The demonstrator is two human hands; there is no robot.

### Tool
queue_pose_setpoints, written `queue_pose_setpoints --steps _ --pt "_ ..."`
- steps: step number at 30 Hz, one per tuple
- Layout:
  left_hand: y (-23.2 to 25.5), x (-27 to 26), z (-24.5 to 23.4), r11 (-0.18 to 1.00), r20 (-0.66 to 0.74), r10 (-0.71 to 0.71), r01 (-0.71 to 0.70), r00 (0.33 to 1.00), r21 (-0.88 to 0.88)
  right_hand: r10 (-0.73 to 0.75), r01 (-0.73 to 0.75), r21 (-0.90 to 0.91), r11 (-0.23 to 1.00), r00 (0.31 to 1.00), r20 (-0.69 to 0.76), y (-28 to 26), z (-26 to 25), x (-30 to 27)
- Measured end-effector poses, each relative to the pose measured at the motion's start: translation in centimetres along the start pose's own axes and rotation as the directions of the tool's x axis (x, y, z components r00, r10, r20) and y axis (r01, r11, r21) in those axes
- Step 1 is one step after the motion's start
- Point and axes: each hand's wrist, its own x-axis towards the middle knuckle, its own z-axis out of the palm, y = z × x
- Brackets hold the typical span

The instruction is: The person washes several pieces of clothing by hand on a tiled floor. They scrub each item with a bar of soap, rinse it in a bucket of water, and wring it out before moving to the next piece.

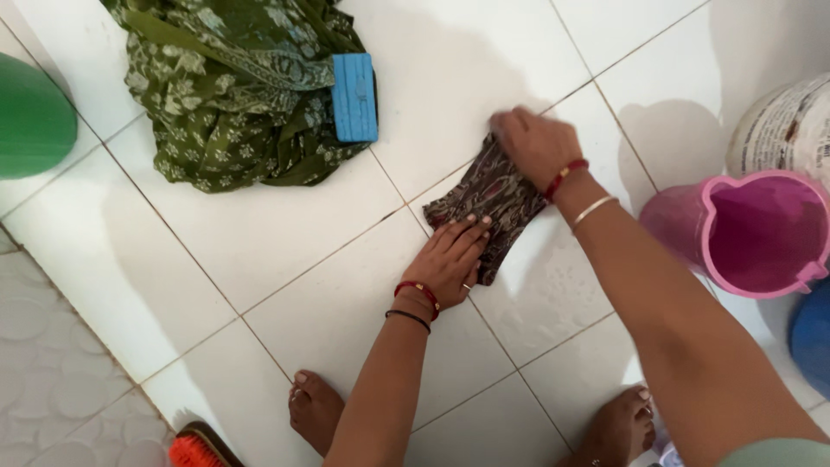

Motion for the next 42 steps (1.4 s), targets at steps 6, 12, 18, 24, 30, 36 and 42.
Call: queue_pose_setpoints --steps 6,12,18,24,30,36,42 --pt "0.9 2.5 -1.6 0.931 0.144 -0.331 0.347 0.933 -0.11 0.292 -0.221 0.22 0.95 0.878 -0.379 1.4 -1.6 0.6" --pt "-0.6 5.2 -1.6 0.87 -0.538 -0.431 0.493 0.724 -0.033 0.093 0.008 0.423 0.906 0.972 -0.217 0.0 -3.1 -3.8" --pt "-3.5 7.7 -4.2 0.66 -0.314 -0.746 0.59 0.587 -0.465 0.137 -0.011 0.522 0.853 0.97 -0.202 1.8 -7.4 -3.6" --pt "-3.1 10.8 -12.7 0.939 -0.74 -0.329 0.121 0.586 -0.322 0.163 0.331 0.629 0.703 0.786 -0.596 3.4 -11.4 -1.0" --pt "0.1 9.5 -11.5 0.918 -0.576 -0.122 -0.129 0.809 -0.375 0.362 0.25 0.667 0.702 0.68 -0.637 4.0 -7.6 -1.9" --pt "-1.1 8.0 -5.7 0.989 -0.358 -0.149 0.139 0.922 -0.054 0.592 -0.17 0.715 0.678 0.703 -0.395 1.5 2.0 -4.0" --pt "-3.5 8.9 -2.8 0.874 -0.096 -0.398 0.409 0.912 0.263 0.503 -0.268 0.53 0.805 0.782 -0.368 -1.1 4.5 0.2"
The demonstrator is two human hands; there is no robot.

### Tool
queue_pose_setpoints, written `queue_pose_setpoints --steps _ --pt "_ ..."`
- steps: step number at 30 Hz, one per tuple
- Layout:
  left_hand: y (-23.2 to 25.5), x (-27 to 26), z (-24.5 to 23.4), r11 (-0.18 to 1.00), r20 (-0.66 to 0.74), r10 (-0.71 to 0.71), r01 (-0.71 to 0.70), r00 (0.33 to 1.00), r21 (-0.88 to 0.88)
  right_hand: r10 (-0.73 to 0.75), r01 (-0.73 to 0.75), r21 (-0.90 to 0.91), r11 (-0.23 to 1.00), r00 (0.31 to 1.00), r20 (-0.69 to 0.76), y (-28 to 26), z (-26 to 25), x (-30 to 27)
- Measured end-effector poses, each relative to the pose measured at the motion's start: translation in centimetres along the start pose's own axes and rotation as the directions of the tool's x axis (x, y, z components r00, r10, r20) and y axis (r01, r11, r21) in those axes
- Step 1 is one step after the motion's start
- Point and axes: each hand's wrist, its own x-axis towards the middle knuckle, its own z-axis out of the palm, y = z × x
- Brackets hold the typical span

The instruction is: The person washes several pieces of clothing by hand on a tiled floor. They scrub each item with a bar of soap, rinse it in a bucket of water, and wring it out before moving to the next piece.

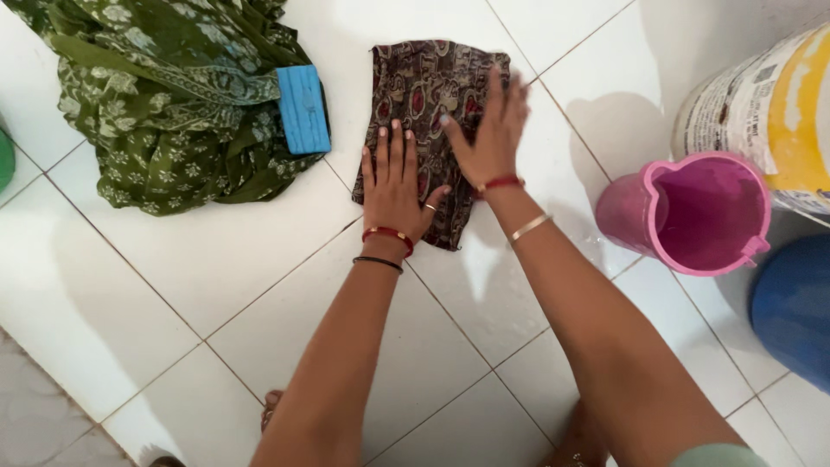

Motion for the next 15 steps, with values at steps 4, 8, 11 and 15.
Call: queue_pose_setpoints --steps 4,8,11,15 --pt "1.2 -1.8 -0.1 0.998 0.079 -0.058 0.056 0.995 0.027 -0.157 0.146 -0.168 0.975 0.986 -0.05 0.8 0.6 4.8" --pt "2.5 -5.1 -0.9 0.995 0.124 -0.096 0.096 0.988 0.002 -0.055 0.037 0.1 0.994 0.982 0.183 -0.1 -2.2 4.0" --pt "2.6 -5.2 -1.3 0.992 0.216 -0.123 0.113 0.969 0.061 -0.401 0.405 0.065 0.912 0.846 0.351 -2.4 -3.5 -3.0" --pt "2.1 -5.3 -1.0 0.988 0.163 -0.094 0.112 0.982 -0.108 -0.559 0.624 -0.014 0.781 0.71 0.429 -2.4 -3.7 -3.8"
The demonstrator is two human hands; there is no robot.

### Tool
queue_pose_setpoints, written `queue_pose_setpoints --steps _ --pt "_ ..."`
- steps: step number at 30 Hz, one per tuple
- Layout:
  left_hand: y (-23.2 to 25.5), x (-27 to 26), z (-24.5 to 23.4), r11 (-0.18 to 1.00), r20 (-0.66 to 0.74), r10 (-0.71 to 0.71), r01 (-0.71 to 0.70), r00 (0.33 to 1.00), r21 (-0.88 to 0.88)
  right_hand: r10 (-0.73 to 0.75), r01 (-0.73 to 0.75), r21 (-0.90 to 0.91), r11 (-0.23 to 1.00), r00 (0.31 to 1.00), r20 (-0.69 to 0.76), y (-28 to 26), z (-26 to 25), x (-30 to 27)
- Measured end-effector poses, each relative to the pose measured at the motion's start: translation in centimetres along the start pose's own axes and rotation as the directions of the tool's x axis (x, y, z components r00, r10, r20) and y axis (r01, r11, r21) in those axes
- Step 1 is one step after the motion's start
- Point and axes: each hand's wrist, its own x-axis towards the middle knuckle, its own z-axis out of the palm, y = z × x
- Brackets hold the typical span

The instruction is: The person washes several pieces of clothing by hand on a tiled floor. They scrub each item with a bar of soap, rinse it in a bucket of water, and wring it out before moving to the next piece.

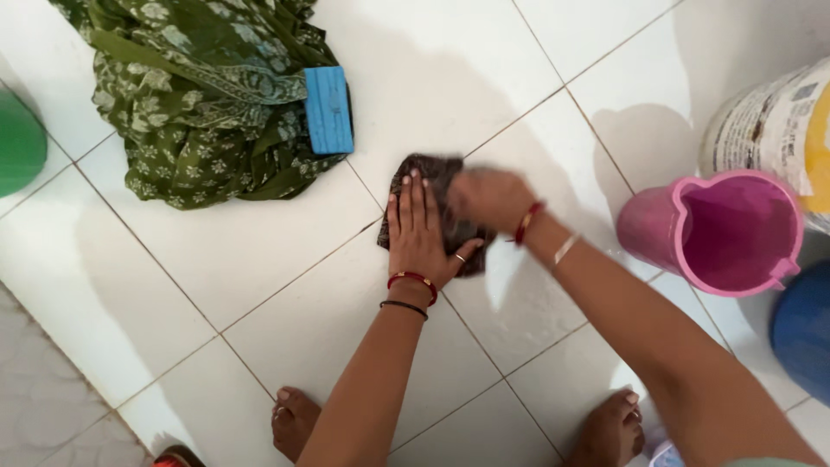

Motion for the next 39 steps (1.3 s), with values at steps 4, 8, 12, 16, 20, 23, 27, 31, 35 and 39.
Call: queue_pose_setpoints --steps 4,8,12,16,20,23,27,31,35,39 --pt "-0.1 0.3 0.2 0.978 0.046 0.027 -0.036 0.999 0.207 0.424 -0.428 -0.084 0.9 0.903 -0.065 4.4 -0.9 6.0" --pt "0.1 0.3 -0.1 0.994 0.004 0.031 -0.031 1.0 0.107 0.589 -0.583 0.091 0.807 0.787 -0.181 5.5 -1.4 7.6" --pt "0.4 0.4 -0.8 0.991 0.135 -0.001 -0.017 0.991 0.136 -0.102 0.115 -0.068 0.991 0.98 0.172 1.0 0.7 2.5" --pt "0.1 0.2 -0.4 0.975 0.059 0.032 -0.044 0.998 0.217 0.451 -0.416 -0.178 0.892 0.847 0.283 5.8 -3.0 6.0" --pt "0.2 0.2 -0.7 0.995 0.009 0.046 -0.047 0.999 0.086 0.67 -0.659 0.172 0.733 0.743 -0.009 3.8 -4.0 8.5" --pt "0.4 0.6 -1.3 0.987 0.215 0.02 -0.055 0.976 0.154 0.329 -0.335 0.062 0.94 0.941 0.082 -0.3 -1.5 6.6" --pt "-0.2 0.1 -0.2 0.993 0.022 0.055 -0.057 0.998 0.103 -0.048 0.047 0.014 0.999 0.993 0.107 0.2 0.5 4.5" --pt "-0.1 0.1 0.0 0.995 -0.049 0.063 -0.059 0.997 0.083 0.512 -0.502 0.129 0.855 0.857 -0.061 3.5 -2.2 9.2" --pt "0.4 0.8 -1.3 0.988 0.26 0.009 -0.048 0.966 0.144 0.359 -0.366 0.106 0.925 0.93 0.079 -0.7 -0.9 8.0" --pt "-0.1 0.2 -0.4 0.977 0.177 0.018 -0.055 0.984 0.207 -0.153 0.153 0.022 0.988 0.988 -0.033 -0.4 0.3 4.0"
